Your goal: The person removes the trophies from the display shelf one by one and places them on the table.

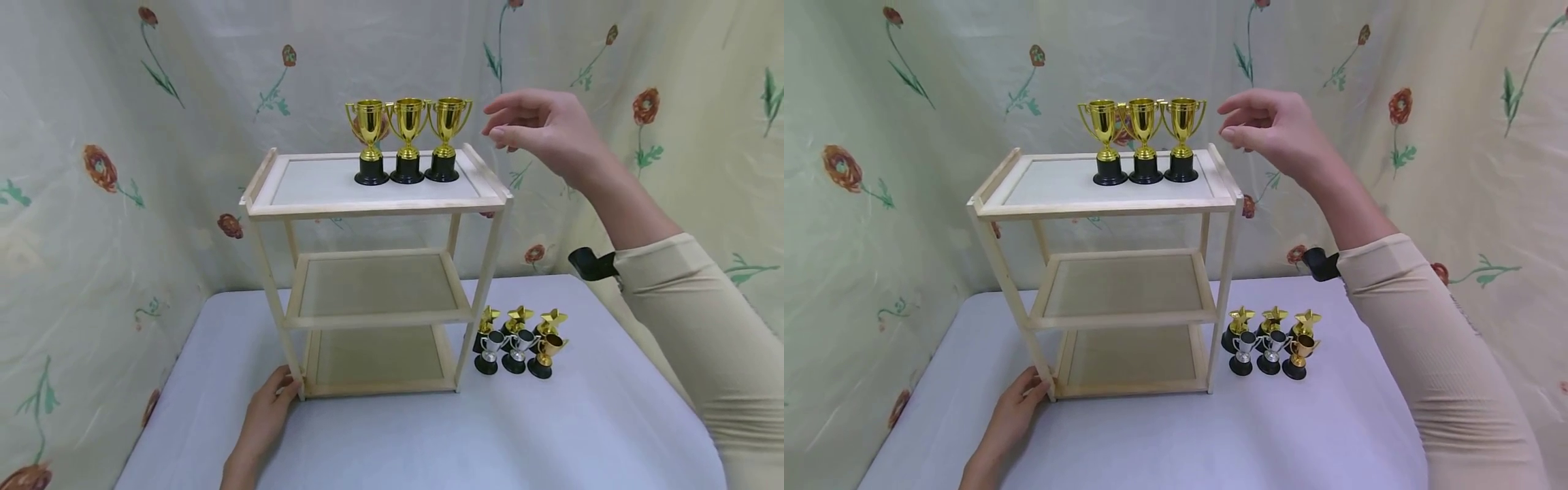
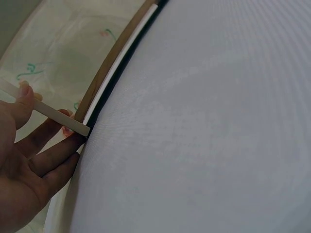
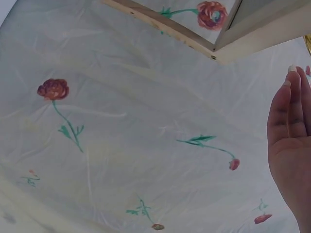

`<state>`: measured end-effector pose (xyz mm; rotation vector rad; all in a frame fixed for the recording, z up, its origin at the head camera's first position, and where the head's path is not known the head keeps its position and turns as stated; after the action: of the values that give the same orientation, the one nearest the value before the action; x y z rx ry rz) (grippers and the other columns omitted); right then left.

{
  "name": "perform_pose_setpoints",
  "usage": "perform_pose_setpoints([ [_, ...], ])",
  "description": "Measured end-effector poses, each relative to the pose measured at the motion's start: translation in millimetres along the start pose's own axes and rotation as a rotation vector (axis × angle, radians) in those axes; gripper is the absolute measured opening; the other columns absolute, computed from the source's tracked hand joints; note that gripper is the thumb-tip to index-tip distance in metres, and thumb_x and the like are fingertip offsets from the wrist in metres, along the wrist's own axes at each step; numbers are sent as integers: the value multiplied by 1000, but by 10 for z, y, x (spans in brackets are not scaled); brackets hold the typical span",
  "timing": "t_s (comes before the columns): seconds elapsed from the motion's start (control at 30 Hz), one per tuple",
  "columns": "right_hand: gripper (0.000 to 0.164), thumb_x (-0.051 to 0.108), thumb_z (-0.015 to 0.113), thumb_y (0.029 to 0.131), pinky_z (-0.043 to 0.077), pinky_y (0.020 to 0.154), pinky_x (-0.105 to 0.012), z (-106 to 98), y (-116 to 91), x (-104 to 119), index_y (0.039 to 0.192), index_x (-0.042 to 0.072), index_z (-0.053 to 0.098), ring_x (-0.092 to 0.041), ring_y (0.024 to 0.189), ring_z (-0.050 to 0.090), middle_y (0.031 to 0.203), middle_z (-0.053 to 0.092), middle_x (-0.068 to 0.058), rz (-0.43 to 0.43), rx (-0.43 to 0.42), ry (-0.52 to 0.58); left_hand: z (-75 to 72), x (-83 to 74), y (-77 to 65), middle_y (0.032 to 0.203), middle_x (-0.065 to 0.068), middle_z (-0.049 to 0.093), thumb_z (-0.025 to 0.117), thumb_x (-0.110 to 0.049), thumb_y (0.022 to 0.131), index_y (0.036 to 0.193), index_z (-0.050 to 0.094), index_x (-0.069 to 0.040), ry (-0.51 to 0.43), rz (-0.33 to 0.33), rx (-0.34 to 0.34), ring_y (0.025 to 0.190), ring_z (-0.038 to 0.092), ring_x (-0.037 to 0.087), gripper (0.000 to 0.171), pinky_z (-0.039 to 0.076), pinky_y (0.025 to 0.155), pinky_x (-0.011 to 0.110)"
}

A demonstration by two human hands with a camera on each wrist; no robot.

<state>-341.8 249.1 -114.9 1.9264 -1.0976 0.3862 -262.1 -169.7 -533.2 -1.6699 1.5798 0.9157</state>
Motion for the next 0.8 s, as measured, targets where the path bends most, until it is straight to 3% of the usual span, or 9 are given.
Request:
perform_pose_setpoints([
  [0.2, 33, 23, 68, 94, 52, 77, -17, 52, 83, 118, 126, 14, 65, -10, 85, 68, 101, 72, 4, -23, 20, 1, 6, -12, 4, 129, 14, 66, 53, -46, 100, 135, 56, -26, 5, 22, -11, 126, 57, 42, 40, 48, 101, 59],
  [0.5, 41, 31, 65, 96, 51, 78, -20, 105, 147, 141, 134, 17, 60, -12, 86, 65, 107, 70, -1, 7, 22, -75, 12, -5, -11, 123, 15, 68, 56, -40, 100, 130, 59, -23, 11, 65, -33, 121, 60, 43, 34, 49, 99, 59],
  [0.8, 42, 30, 65, 96, 53, 76, -19, 102, 248, 118, 134, 14, 59, -10, 79, 65, 108, 70, 2, 38, 22, -72, 17, -4, 9, 125, 13, 68, 56, -43, 100, 131, 59, -26, 19, 32, -24, 124, 58, 41, 35, 48, 100, 60],
])
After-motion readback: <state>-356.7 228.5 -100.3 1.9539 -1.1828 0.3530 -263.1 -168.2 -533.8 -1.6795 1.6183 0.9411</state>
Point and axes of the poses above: each hand's wrist, its own y-axis towards the middle knuckle, its own z-axis out of the palm, x = y × z, the point moved 5 cm from there along y, towards the middle knuckle
